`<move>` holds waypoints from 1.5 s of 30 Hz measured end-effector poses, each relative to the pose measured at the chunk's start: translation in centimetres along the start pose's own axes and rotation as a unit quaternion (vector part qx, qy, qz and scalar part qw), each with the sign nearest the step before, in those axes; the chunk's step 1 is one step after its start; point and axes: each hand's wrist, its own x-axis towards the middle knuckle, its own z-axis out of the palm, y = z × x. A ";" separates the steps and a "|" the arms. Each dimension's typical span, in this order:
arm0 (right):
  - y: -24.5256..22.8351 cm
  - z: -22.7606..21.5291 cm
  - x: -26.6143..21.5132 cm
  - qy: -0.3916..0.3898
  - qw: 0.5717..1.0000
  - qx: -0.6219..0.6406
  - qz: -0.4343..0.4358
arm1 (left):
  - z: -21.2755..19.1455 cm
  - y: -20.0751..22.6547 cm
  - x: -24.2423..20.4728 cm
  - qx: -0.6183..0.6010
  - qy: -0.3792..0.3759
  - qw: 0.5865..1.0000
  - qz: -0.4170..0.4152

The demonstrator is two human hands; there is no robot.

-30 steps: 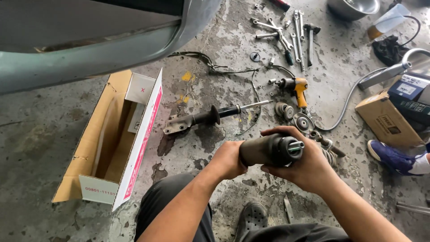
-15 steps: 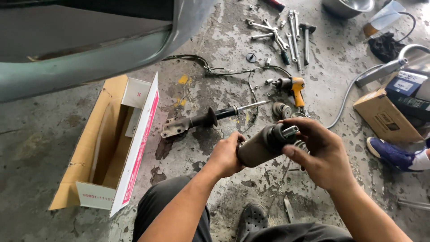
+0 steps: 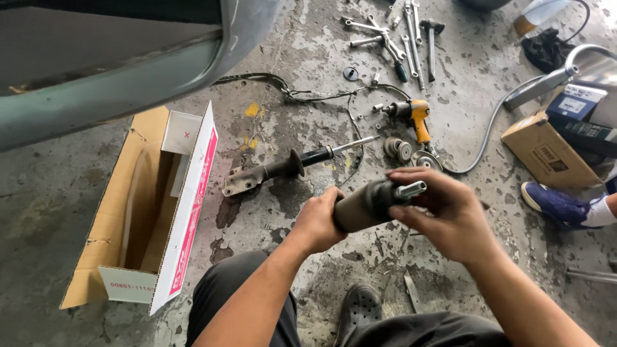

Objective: Assembling and applying lubricant to automotive shock absorber/strut components in a garage.

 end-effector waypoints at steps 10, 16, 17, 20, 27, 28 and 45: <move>0.4 0.6 0.1 -0.048 0.985 -0.163 0.038 | 1.2 -1.6 0.4 0.060 -0.007 0.998 0.024; -0.2 -1.5 -0.9 -0.065 0.983 -0.172 0.016 | 0.9 -1.9 0.2 0.053 -0.001 0.998 0.030; -0.3 -1.8 -1.0 -0.046 0.974 -0.220 0.016 | 0.7 -1.8 0.1 0.043 0.007 0.998 0.041; 0.6 -1.2 -0.8 -0.047 0.969 -0.234 0.066 | 1.0 -1.9 0.2 0.042 0.008 0.999 0.021; 6.0 1.6 -0.5 -0.074 0.963 -0.117 0.230 | 1.5 -2.5 0.2 -0.026 0.035 0.999 0.016; 6.4 1.9 -0.3 -0.071 0.961 -0.167 0.207 | 1.5 -2.4 0.2 -0.015 0.028 0.999 0.023; 6.2 1.1 1.3 -0.094 0.954 -0.235 0.161 | 1.6 -0.3 -0.6 0.057 0.034 0.997 0.041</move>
